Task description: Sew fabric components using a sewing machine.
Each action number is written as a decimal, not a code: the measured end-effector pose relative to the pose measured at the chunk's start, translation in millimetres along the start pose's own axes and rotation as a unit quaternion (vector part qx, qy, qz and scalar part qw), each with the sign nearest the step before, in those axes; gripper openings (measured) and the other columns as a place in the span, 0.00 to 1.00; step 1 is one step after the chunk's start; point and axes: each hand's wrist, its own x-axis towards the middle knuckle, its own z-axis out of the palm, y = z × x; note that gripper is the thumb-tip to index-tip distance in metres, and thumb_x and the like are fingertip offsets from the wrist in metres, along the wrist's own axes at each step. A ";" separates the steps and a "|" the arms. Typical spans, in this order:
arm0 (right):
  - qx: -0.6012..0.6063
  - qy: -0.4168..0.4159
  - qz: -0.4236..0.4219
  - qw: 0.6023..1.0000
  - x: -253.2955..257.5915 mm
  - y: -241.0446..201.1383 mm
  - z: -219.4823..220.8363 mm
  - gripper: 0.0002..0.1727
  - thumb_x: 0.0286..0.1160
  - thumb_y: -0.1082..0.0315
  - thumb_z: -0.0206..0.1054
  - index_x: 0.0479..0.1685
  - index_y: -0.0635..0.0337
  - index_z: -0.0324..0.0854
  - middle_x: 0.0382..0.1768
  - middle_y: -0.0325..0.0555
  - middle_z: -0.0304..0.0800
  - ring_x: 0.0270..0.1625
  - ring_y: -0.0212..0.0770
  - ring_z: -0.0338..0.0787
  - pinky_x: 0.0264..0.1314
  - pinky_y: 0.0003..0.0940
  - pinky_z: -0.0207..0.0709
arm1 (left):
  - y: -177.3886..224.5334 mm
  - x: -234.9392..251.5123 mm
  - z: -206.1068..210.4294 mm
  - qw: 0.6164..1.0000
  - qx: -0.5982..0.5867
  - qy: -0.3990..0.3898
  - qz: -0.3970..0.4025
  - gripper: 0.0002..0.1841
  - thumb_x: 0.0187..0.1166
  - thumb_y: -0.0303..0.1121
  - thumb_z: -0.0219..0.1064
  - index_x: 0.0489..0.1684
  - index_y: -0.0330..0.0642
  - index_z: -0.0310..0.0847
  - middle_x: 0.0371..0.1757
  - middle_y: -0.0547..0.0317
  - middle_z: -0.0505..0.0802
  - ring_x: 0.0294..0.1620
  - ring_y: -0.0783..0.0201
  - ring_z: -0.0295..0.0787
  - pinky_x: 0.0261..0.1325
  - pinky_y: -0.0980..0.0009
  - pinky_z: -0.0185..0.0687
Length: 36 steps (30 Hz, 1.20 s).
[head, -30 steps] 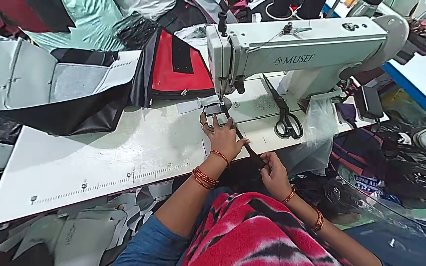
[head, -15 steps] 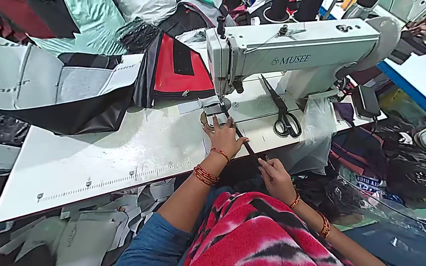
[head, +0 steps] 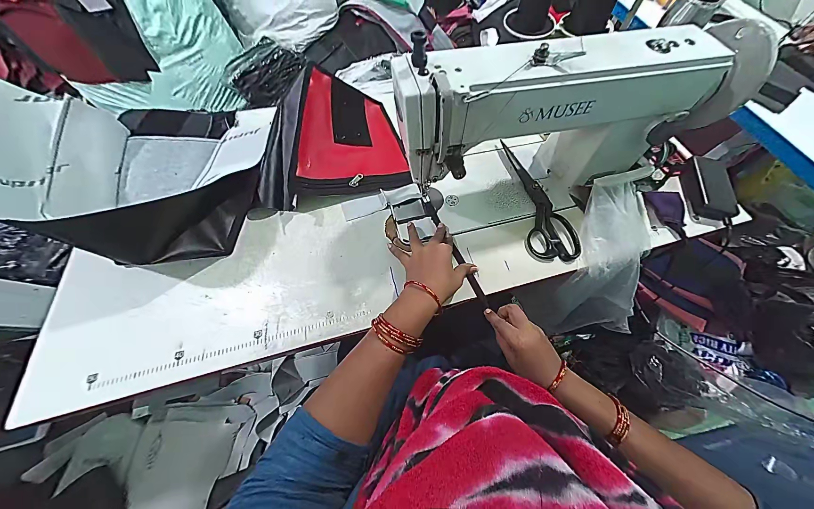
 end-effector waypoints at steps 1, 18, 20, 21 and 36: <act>-0.004 -0.009 0.001 1.000 1.2 0.3 0.8 0.14 0.72 0.80 0.63 0.52 0.73 0.90 0.38 0.63 0.87 0.31 0.51 0.90 0.32 0.37 0.87 | 1.0 0.3 -1.5 1.000 0.006 -0.009 -0.004 0.39 0.77 0.64 0.66 0.81 0.46 0.77 0.93 0.59 0.66 0.94 0.25 0.37 0.76 0.11 0.30; -0.013 0.031 -0.015 0.999 2.4 15.4 24.9 0.14 0.68 0.81 0.64 0.50 0.73 0.90 0.41 0.66 0.90 0.32 0.54 0.94 0.32 0.42 0.89 | 15.8 -19.8 -3.3 0.998 0.010 -0.055 0.044 0.39 0.80 0.59 0.66 0.82 0.38 0.74 0.91 0.44 0.67 0.95 0.28 0.32 0.79 0.13 0.19; -0.010 0.056 -0.035 0.998 -1.0 23.6 34.3 0.14 0.67 0.80 0.64 0.49 0.72 0.91 0.43 0.66 0.91 0.35 0.55 0.95 0.34 0.42 0.90 | 18.1 -35.3 14.8 0.997 0.004 0.007 0.083 0.30 0.87 0.50 0.59 0.77 0.35 0.79 0.88 0.44 0.73 0.95 0.30 0.43 0.81 0.15 0.24; -0.011 0.066 -0.042 0.997 -3.4 26.7 37.8 0.14 0.68 0.79 0.63 0.48 0.72 0.91 0.43 0.66 0.92 0.36 0.54 0.96 0.35 0.41 0.90 | 17.1 -42.2 29.6 0.992 0.002 0.066 0.112 0.26 0.88 0.46 0.58 0.73 0.33 0.83 0.84 0.43 0.79 0.93 0.31 0.52 0.81 0.16 0.29; 0.015 0.073 -0.030 0.997 -7.2 31.8 38.0 0.12 0.73 0.75 0.64 0.45 0.72 0.91 0.39 0.66 0.91 0.32 0.54 0.94 0.31 0.41 0.88 | -21.4 48.0 -12.2 0.997 -0.036 0.062 -0.010 0.23 0.92 0.44 0.51 0.80 0.48 0.79 0.86 0.56 0.78 0.96 0.37 0.47 0.88 0.24 0.28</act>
